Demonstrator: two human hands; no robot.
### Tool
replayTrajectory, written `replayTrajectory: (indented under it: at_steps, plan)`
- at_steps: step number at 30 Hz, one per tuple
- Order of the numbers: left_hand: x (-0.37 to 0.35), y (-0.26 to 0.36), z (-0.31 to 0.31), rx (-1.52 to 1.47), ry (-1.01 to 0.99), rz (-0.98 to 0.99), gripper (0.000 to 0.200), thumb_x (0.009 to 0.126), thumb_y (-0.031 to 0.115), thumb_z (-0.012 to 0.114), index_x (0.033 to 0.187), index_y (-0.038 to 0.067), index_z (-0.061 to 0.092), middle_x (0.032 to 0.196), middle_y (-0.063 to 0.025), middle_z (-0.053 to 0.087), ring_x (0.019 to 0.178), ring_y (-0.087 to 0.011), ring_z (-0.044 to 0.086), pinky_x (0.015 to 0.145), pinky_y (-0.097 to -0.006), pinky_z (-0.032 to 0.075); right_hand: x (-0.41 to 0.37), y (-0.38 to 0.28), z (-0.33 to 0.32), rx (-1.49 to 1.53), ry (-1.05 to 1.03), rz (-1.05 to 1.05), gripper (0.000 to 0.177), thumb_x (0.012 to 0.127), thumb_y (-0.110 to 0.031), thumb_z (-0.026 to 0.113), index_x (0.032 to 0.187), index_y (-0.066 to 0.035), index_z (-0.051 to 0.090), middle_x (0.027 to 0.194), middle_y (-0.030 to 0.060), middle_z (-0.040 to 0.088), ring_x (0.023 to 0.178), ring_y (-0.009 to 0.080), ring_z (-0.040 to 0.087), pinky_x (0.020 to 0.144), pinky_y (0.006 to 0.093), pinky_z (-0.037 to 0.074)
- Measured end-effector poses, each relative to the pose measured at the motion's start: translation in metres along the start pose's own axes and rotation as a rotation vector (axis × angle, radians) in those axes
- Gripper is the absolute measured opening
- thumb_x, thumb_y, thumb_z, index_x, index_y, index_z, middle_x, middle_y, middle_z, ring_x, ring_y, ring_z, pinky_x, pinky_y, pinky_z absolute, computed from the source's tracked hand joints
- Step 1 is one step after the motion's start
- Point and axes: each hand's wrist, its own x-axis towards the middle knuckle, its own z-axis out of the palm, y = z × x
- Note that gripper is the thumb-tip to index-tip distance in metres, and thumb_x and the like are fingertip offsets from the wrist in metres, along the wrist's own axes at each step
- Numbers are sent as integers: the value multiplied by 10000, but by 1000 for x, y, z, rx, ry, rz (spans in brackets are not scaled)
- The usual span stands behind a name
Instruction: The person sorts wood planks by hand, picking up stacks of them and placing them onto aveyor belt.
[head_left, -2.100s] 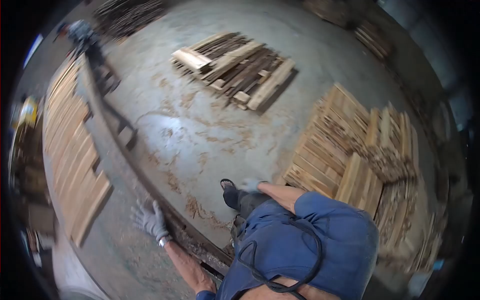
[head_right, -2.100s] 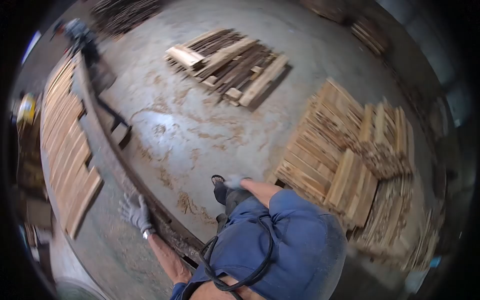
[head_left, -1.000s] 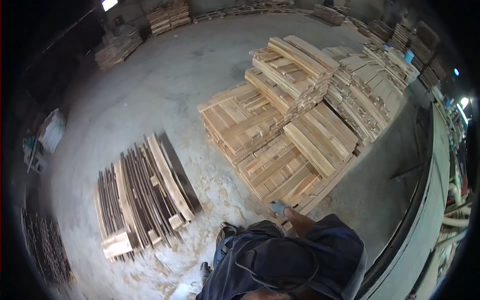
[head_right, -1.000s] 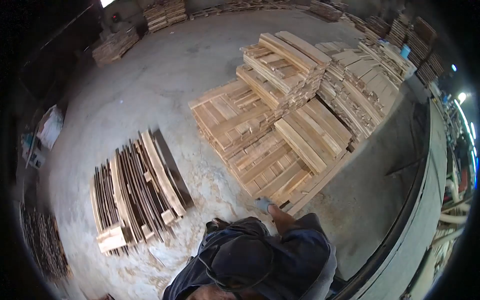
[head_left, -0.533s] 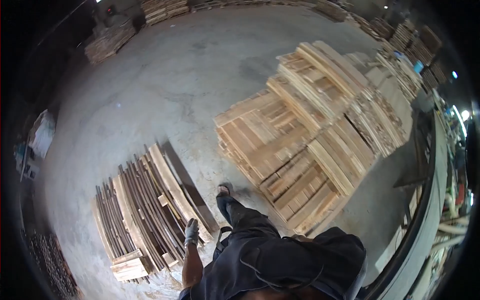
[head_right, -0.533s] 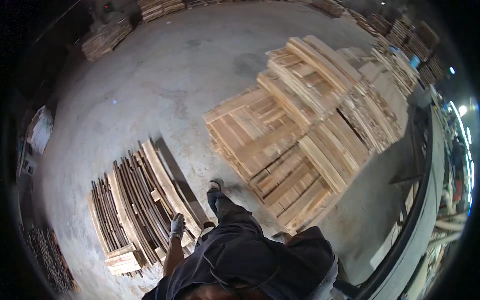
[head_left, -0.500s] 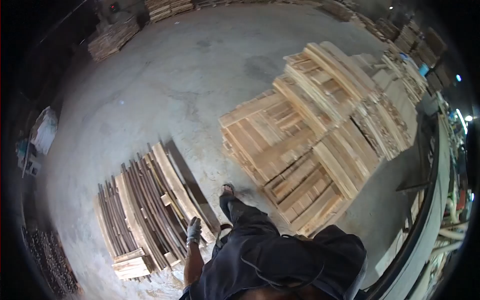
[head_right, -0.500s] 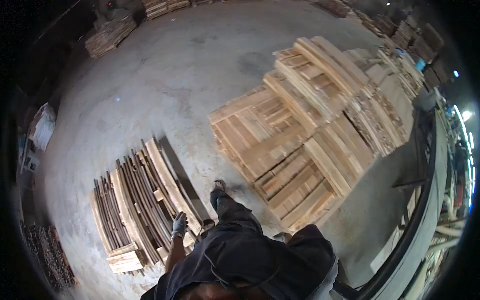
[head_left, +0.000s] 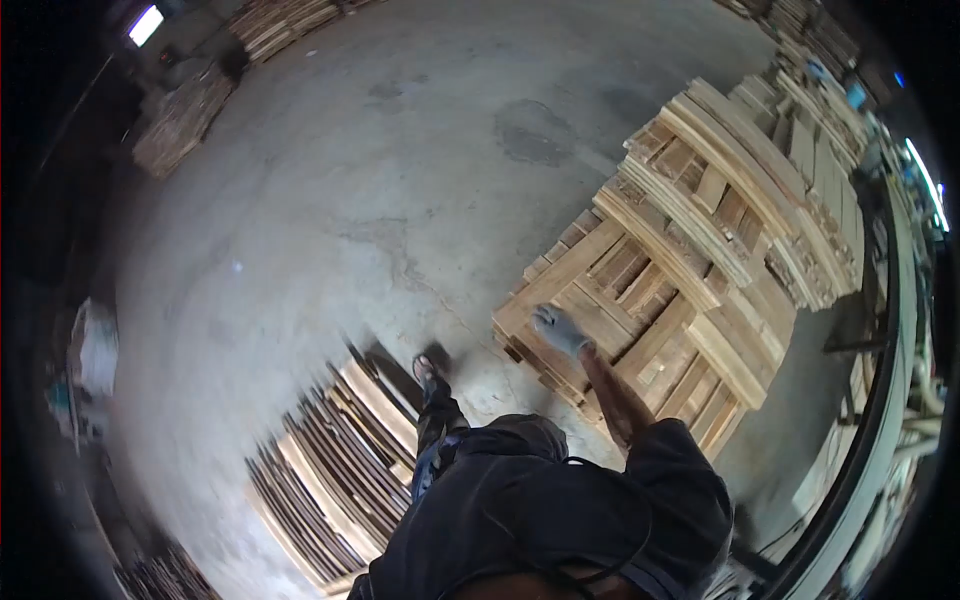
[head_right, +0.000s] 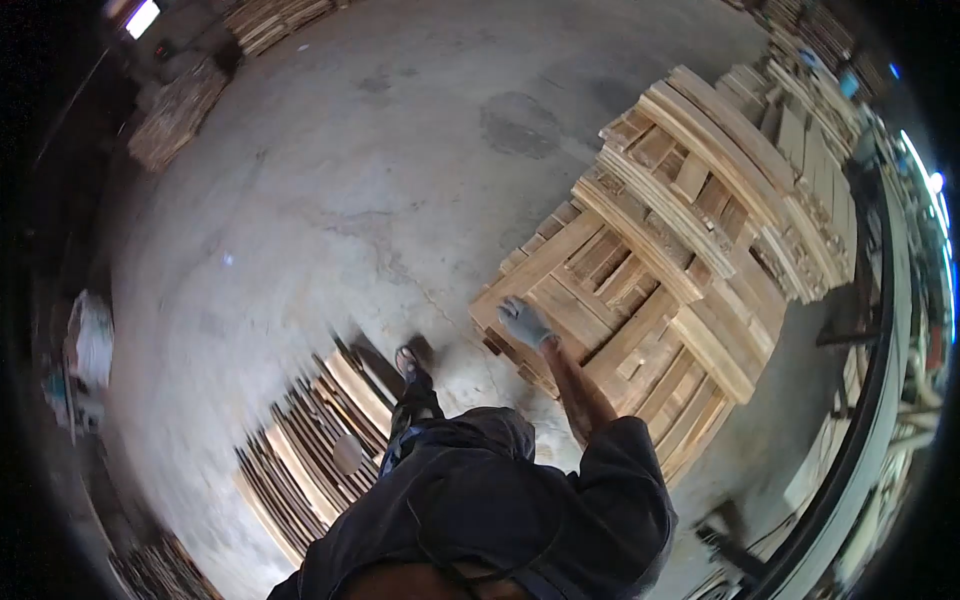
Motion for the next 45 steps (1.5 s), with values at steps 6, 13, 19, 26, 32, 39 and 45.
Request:
replayTrajectory:
  at_steps: [6, 13, 19, 26, 32, 39, 45]
  plan:
    - [185, 170, -161, 159, -75, 186, 306, 847, 159, 530, 1135, 114, 625, 966, -89, 611, 883, -244, 558, 772, -384, 457, 69, -51, 32, -122, 257, 268, 341, 929, -320, 528, 1113, -53, 632, 1069, 183, 672, 1036, 321, 629, 890, 382, 475]
    - [430, 437, -383, 1353, 27, 770, 294, 836, 92, 502, 1093, 122, 641, 1069, -125, 646, 1020, -296, 598, 888, -426, 480, 54, -115, 105, 264, 606, 605, 308, 902, -291, 595, 1056, -34, 669, 953, 115, 696, 857, 228, 655, 763, 336, 502]
    - [542, 704, -351, 598, -10, 944, 229, 898, 285, 526, 1080, 194, 631, 864, -26, 591, 765, -195, 557, 645, -366, 464, 114, -103, 49, 778, 1012, 639, 264, 949, -293, 573, 997, -42, 640, 800, 5, 617, 662, 93, 582, 557, 239, 459]
    - [486, 840, -175, 553, -630, 594, 473, 959, 265, 493, 1369, 35, 441, 1264, -67, 575, 1112, -182, 569, 909, -340, 493, 235, -84, -187, 1021, 1598, 121, 599, 942, -498, 504, 1397, -127, 386, 1141, 80, 556, 918, 229, 605, 755, 348, 514]
    - [483, 902, -114, 1070, -597, 498, 374, 920, 253, 529, 1245, 71, 501, 1050, -44, 580, 940, -174, 583, 819, -358, 512, 266, -57, -377, 984, 1915, -36, 981, 806, -697, 558, 1523, -276, 36, 1535, 184, 144, 1243, 431, 387, 1021, 522, 341]
    - [544, 1077, -25, 1193, -671, 506, 260, 874, 239, 572, 1101, 113, 572, 801, -16, 586, 739, -164, 599, 714, -378, 534, 291, 9, -464, 1241, 2006, -123, 1164, 714, -780, 574, 1520, -249, -76, 1548, 262, -89, 1417, 474, 16, 1128, 555, 85]
    - [617, 1352, 185, 529, -823, 422, 204, 934, 322, 522, 926, 126, 575, 659, 3, 528, 512, -185, 507, 468, -384, 414, 308, 32, -488, 1313, 2182, -141, 953, 771, -754, 535, 1515, -327, 122, 1522, 197, 171, 1328, 385, 291, 1033, 525, 293]
